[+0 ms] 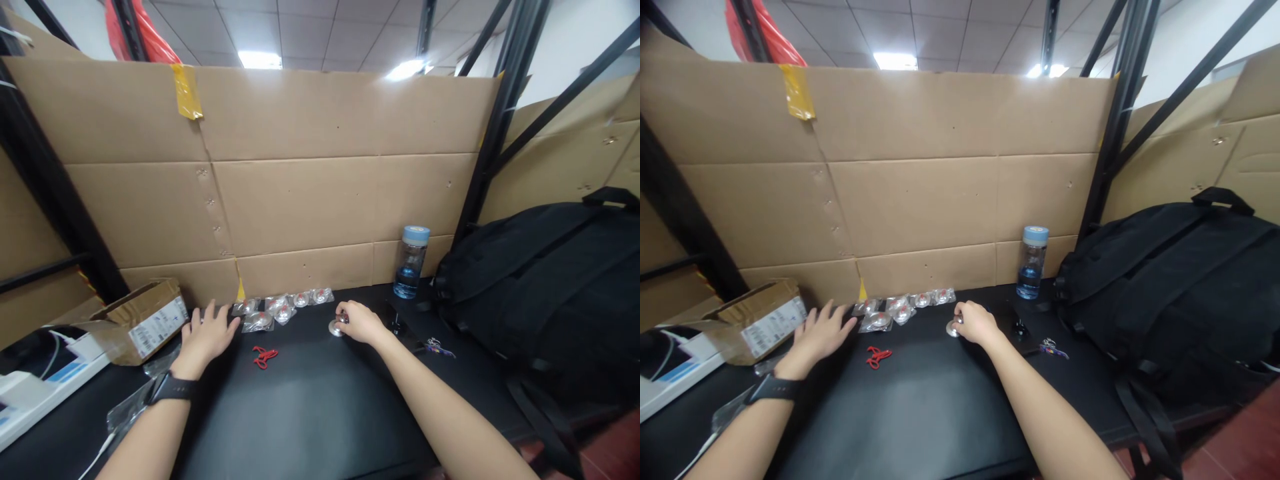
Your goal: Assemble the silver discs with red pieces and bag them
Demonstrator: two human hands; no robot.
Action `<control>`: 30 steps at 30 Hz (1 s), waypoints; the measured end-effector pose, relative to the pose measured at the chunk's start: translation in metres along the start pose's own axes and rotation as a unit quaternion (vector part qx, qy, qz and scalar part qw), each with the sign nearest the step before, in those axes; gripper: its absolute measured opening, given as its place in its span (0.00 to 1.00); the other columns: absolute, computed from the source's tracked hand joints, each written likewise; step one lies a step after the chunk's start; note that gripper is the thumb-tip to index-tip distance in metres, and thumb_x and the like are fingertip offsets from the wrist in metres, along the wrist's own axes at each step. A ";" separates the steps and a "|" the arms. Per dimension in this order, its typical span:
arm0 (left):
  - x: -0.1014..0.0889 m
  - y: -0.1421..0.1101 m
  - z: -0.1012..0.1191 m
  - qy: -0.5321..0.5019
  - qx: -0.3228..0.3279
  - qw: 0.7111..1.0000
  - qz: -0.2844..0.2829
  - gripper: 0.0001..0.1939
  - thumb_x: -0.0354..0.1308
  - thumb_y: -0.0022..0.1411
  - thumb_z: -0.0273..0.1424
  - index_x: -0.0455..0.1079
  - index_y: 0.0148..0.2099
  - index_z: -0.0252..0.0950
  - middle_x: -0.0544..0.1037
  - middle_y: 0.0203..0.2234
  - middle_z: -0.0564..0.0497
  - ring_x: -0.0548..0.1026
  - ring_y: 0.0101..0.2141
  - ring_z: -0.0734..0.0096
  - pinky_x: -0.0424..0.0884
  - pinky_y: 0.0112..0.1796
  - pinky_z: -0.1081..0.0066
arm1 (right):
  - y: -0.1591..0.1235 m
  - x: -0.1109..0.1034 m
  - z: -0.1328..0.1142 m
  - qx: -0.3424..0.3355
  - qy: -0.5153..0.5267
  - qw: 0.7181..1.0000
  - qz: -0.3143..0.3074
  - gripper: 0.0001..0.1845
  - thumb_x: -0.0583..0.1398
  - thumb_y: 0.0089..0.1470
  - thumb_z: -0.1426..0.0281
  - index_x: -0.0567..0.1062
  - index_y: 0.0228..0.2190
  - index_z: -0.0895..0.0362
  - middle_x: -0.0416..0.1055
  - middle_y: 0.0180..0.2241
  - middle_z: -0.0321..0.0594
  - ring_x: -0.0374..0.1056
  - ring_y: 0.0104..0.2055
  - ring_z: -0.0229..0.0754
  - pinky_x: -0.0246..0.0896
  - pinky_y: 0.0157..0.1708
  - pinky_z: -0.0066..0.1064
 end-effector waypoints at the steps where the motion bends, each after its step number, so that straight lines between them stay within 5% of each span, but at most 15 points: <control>1: 0.012 0.003 -0.007 -0.009 -0.008 1.000 -0.028 0.32 0.43 0.69 0.50 0.62 0.68 0.41 0.54 0.70 0.39 0.53 0.66 0.30 0.57 0.57 0.39 | 0.000 0.000 0.000 0.001 0.001 1.000 0.000 0.12 0.65 0.52 0.65 0.77 0.40 0.50 0.75 0.42 0.39 0.71 0.46 0.46 0.54 0.33 0.29; 4: 0.039 0.010 -0.016 -0.017 -0.016 0.996 -0.082 0.33 0.41 0.69 0.50 0.60 0.68 0.41 0.52 0.70 0.37 0.55 0.65 0.29 0.61 0.54 0.38 | 0.000 0.000 0.001 0.003 0.004 1.000 0.000 0.12 0.66 0.52 0.65 0.77 0.40 0.50 0.75 0.42 0.39 0.71 0.46 0.46 0.54 0.34 0.29; 7: 0.051 0.014 -0.015 -0.019 0.007 0.995 -0.100 0.31 0.45 0.68 0.45 0.62 0.67 0.36 0.60 0.67 0.33 0.66 0.61 0.37 0.65 0.54 0.47 | 0.000 -0.001 0.001 0.003 0.005 1.000 0.001 0.12 0.66 0.52 0.65 0.77 0.40 0.50 0.75 0.42 0.39 0.71 0.45 0.45 0.54 0.33 0.29; 11: 0.050 0.017 -0.018 -0.017 0.016 0.995 -0.098 0.29 0.48 0.65 0.43 0.66 0.64 0.38 0.67 0.62 0.36 0.71 0.57 0.41 0.68 0.53 0.50 | 0.000 -0.001 0.002 0.005 0.006 1.000 0.001 0.12 0.66 0.52 0.64 0.77 0.40 0.49 0.75 0.42 0.38 0.71 0.45 0.45 0.54 0.34 0.29; 18: 0.044 0.018 -0.025 0.007 0.007 0.998 -0.057 0.29 0.47 0.67 0.46 0.65 0.66 0.42 0.53 0.70 0.39 0.51 0.68 0.34 0.55 0.60 0.40 | 0.000 0.000 0.001 -0.005 0.006 1.000 -0.001 0.12 0.65 0.52 0.64 0.76 0.40 0.50 0.75 0.41 0.38 0.71 0.45 0.45 0.53 0.33 0.29; 24: 0.057 0.022 -0.014 -0.002 0.059 0.994 -0.096 0.30 0.44 0.69 0.43 0.61 0.68 0.39 0.63 0.67 0.42 0.63 0.64 0.47 0.61 0.59 0.50 | 0.000 0.000 0.001 -0.006 0.005 1.000 0.000 0.12 0.65 0.52 0.65 0.76 0.40 0.50 0.75 0.41 0.38 0.71 0.44 0.45 0.52 0.32 0.29; 30: 0.052 0.020 -0.010 0.017 0.061 0.994 -0.085 0.30 0.45 0.68 0.42 0.66 0.65 0.32 0.66 0.65 0.39 0.65 0.62 0.44 0.62 0.58 0.50 | 0.002 0.001 0.003 -0.005 0.003 1.000 -0.002 0.11 0.65 0.52 0.64 0.76 0.40 0.50 0.75 0.41 0.38 0.71 0.44 0.44 0.52 0.32 0.28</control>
Point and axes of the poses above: each hand's wrist, its own y-axis towards the middle knuckle, its own x-axis out of the palm, z = x × y, the point moved 10 cm from there along y, towards the middle knuckle
